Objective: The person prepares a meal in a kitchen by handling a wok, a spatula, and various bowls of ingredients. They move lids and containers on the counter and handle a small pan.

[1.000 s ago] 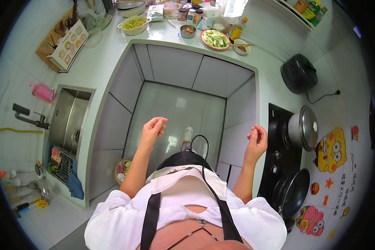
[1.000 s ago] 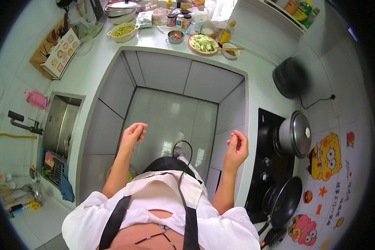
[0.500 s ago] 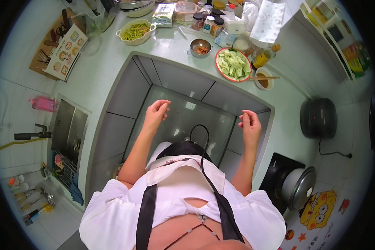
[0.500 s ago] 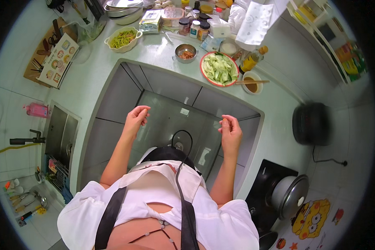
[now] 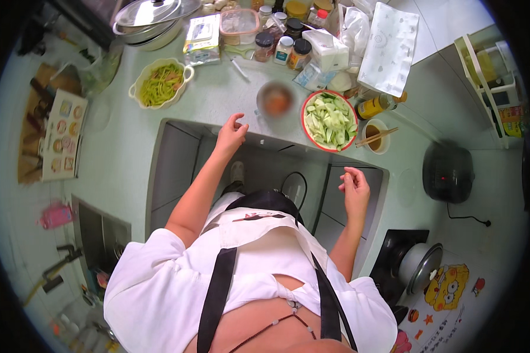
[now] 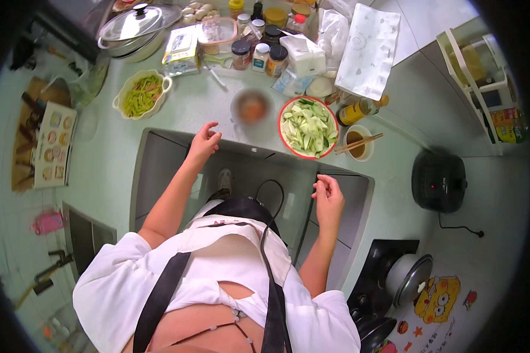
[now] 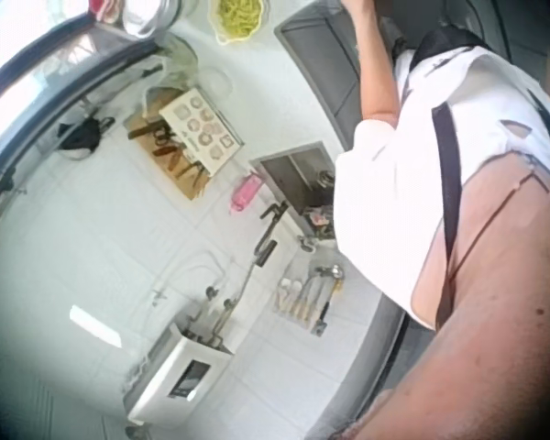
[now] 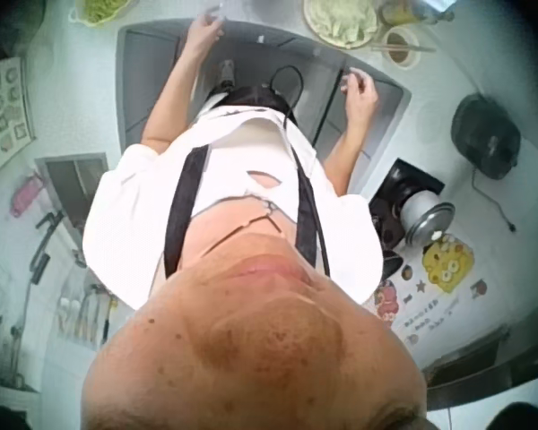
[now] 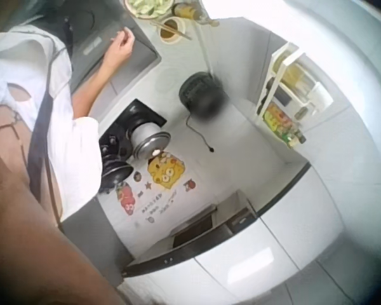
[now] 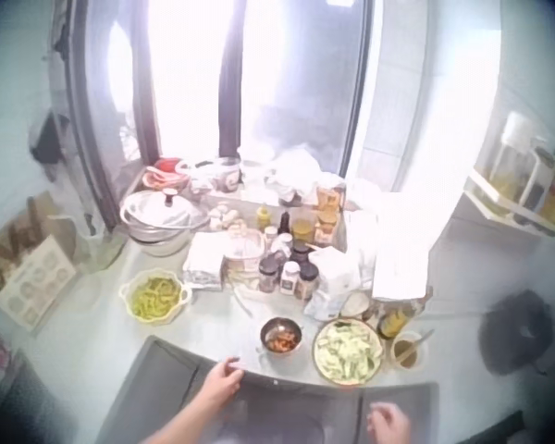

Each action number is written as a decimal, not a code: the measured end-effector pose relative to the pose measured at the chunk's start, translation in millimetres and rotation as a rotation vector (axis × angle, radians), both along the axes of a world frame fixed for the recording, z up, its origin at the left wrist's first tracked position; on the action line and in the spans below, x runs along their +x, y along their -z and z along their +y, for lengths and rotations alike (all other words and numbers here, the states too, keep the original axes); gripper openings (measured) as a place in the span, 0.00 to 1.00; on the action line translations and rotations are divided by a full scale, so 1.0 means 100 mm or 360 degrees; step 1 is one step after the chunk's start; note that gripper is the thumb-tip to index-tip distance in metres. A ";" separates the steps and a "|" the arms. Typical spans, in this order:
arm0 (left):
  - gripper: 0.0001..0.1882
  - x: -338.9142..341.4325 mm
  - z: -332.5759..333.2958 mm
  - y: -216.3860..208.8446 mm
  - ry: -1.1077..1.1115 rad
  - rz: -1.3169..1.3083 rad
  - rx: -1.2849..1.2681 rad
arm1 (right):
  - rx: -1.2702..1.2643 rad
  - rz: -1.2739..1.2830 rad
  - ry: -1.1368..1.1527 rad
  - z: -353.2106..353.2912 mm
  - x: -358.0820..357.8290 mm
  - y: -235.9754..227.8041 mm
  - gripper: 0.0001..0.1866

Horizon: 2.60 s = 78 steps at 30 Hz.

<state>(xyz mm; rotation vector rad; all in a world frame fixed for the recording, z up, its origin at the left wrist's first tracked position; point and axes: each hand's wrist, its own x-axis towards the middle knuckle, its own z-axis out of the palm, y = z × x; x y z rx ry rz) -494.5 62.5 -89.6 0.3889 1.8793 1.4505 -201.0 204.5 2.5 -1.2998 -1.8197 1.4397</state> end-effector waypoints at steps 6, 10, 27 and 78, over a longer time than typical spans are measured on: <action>0.18 -0.42 0.57 0.36 0.0446 0.0201 -0.0284 | 0.0018 -0.0128 0.0116 0.02 -0.60 -0.19 0.09; 0.18 -0.52 0.72 0.57 0.0578 0.0043 -0.0387 | 0.0037 -0.0197 0.0135 0.03 -0.77 -0.20 0.08; 0.16 -0.40 0.44 0.36 0.0432 -0.0464 0.0174 | 0.0202 -0.0193 -0.0267 0.36 -1.00 -0.27 0.09; 0.15 -0.25 0.39 -0.33 0.0244 -0.0507 0.0643 | 0.0255 -0.0150 -0.0166 0.17 -0.79 -0.40 0.09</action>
